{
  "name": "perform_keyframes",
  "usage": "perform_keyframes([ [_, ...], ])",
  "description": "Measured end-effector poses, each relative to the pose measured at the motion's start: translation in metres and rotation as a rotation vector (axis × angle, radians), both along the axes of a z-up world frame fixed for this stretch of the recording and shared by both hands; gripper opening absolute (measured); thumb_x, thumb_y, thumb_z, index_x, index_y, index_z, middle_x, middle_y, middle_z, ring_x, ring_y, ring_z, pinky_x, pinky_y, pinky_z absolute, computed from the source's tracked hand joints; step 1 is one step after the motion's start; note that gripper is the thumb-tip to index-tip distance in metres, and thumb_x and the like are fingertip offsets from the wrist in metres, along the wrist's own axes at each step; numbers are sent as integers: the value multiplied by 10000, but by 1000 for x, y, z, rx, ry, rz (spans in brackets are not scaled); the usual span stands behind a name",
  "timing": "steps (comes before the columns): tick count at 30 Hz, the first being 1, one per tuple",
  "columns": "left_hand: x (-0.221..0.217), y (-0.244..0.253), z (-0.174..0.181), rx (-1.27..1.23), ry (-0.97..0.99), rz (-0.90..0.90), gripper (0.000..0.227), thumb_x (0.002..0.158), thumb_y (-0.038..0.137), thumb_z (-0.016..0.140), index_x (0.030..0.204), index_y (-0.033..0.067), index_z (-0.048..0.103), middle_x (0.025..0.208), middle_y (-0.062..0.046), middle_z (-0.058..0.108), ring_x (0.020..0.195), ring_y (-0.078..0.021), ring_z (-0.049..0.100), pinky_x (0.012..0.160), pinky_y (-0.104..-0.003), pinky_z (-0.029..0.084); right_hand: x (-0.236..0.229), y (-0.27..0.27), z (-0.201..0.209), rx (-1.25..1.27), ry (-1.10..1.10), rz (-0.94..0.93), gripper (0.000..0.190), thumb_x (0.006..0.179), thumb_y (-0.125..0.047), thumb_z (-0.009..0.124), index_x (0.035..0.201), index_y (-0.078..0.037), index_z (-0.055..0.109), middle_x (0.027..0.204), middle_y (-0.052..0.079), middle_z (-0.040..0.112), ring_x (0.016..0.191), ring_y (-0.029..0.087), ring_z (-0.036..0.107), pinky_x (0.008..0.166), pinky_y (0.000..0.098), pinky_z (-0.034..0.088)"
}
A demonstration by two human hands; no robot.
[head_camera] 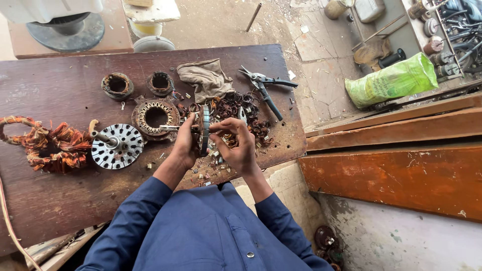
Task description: The person uses pliers to cut and remove copper windings from a motor stator on a workbench. They repeatedly cut the wire loops and pull them out, accumulating copper scraps on the table. The person also handles a rotor and other stator parts, placing them aside.
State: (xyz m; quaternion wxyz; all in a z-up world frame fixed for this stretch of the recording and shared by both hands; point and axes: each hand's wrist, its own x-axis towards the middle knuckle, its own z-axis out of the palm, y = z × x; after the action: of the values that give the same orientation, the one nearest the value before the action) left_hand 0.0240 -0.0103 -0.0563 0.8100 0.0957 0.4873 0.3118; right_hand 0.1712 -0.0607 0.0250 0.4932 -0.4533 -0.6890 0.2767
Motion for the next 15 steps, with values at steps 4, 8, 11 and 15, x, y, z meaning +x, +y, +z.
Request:
perform_keyframes([
  [4,2,-1,4,8,-36,15,537,944,679,451,925,175,636,742,2,595,663,-147,539,560,-365,442,-3,-3,-3,76,-67,-34,396,934,31,757,1215,-46,489,1095,133,752,1022,192,764,909,316,642],
  [8,2,-2,9,-14,-51,-27,569,959,686,410,909,164,632,741,-8,624,653,-146,559,559,-346,441,-4,-2,-7,80,-36,34,446,946,54,716,1242,-60,404,1061,125,709,948,181,730,858,307,635],
  [11,3,-1,11,-10,-73,-77,558,968,687,391,935,199,660,746,26,626,646,-133,534,540,-322,402,-1,0,-14,164,-74,85,481,943,53,681,1263,-61,341,1050,128,632,914,179,669,843,332,595],
  [15,4,-2,6,-12,-70,-98,564,960,687,372,937,199,652,746,19,623,650,-130,543,550,-321,419,10,3,-33,208,-197,118,436,965,23,659,1207,-89,314,1074,126,596,952,186,646,847,337,590],
])
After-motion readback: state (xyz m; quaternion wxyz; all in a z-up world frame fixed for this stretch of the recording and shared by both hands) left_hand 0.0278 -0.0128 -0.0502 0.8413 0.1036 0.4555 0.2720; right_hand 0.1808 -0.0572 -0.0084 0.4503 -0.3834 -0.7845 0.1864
